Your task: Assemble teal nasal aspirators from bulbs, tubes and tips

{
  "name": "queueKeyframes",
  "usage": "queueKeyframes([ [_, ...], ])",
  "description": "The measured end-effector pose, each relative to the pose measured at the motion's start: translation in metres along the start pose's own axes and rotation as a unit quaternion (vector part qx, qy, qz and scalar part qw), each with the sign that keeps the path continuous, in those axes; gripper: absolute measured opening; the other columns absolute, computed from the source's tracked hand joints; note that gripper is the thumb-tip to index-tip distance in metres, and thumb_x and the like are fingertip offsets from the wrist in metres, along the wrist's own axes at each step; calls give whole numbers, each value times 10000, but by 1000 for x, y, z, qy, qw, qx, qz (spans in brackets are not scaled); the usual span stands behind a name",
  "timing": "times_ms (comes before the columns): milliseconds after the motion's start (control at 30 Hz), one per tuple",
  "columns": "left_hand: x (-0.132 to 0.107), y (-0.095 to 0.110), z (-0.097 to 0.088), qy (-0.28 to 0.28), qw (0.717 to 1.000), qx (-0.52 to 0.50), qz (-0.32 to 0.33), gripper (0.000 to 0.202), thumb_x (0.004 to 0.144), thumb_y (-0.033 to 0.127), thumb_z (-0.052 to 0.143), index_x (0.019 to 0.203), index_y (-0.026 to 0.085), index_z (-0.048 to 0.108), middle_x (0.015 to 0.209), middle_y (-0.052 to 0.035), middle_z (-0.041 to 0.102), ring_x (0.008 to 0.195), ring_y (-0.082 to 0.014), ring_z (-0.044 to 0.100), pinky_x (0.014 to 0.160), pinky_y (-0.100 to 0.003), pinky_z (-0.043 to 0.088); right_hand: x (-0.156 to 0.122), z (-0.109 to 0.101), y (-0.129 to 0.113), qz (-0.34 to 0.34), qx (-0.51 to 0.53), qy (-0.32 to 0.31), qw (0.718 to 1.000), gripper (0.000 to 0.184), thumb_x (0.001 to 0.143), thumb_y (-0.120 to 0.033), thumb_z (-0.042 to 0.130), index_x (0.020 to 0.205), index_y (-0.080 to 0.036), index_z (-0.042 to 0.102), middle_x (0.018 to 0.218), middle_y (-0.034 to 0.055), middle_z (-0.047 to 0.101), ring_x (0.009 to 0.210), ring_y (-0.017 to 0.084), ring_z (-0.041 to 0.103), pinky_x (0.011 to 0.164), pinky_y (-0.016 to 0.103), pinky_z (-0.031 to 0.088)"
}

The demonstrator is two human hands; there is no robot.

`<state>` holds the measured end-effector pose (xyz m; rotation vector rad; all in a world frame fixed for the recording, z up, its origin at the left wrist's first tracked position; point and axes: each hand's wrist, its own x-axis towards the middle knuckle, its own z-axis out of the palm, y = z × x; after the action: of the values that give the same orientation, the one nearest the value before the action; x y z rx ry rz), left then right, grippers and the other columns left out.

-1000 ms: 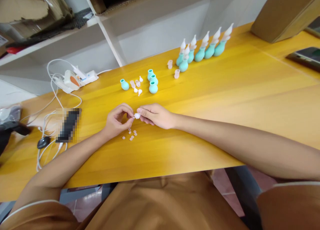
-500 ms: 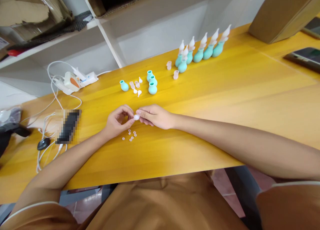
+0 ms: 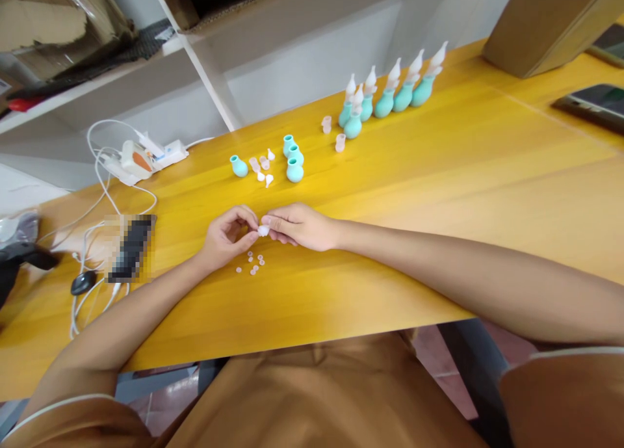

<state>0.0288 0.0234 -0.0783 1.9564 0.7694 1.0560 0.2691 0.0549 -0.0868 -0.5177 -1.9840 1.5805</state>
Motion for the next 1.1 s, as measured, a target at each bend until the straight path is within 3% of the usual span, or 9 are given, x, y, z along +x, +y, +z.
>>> queueKeyframes([
  [533,-1,-1,0,-2,1000,4,12,150,1004,323,758,996,203,669,934,-34,686,812,-133,652,757,-275,571,1,1,-2,-2,0,-6,1000,628,1090,-738,504,845,-167,592,698,-26,580,545,75,506,537,232,418],
  [800,-1,-4,-4,16,999,-18,-36,349,993,501,776,1105,198,645,966,-48,688,834,-145,651,763,-278,554,2,1,-1,-2,-10,14,1000,603,1100,-718,497,911,-158,617,718,-26,581,558,81,513,564,241,431],
  [933,0,-2,0,7,998,14,-53,386,898,422,883,1102,208,635,940,-25,686,779,-129,623,714,-259,524,1,1,-3,-12,-43,12,999,541,1119,-654,501,913,-164,602,735,-26,587,573,79,524,596,238,447],
  [1100,1,5,3,12,997,67,-25,171,924,262,800,998,201,659,920,-15,674,764,-123,610,707,-257,520,1,1,-4,-12,-40,1,999,521,1114,-640,521,916,-166,604,743,-27,585,592,85,541,607,240,453],
])
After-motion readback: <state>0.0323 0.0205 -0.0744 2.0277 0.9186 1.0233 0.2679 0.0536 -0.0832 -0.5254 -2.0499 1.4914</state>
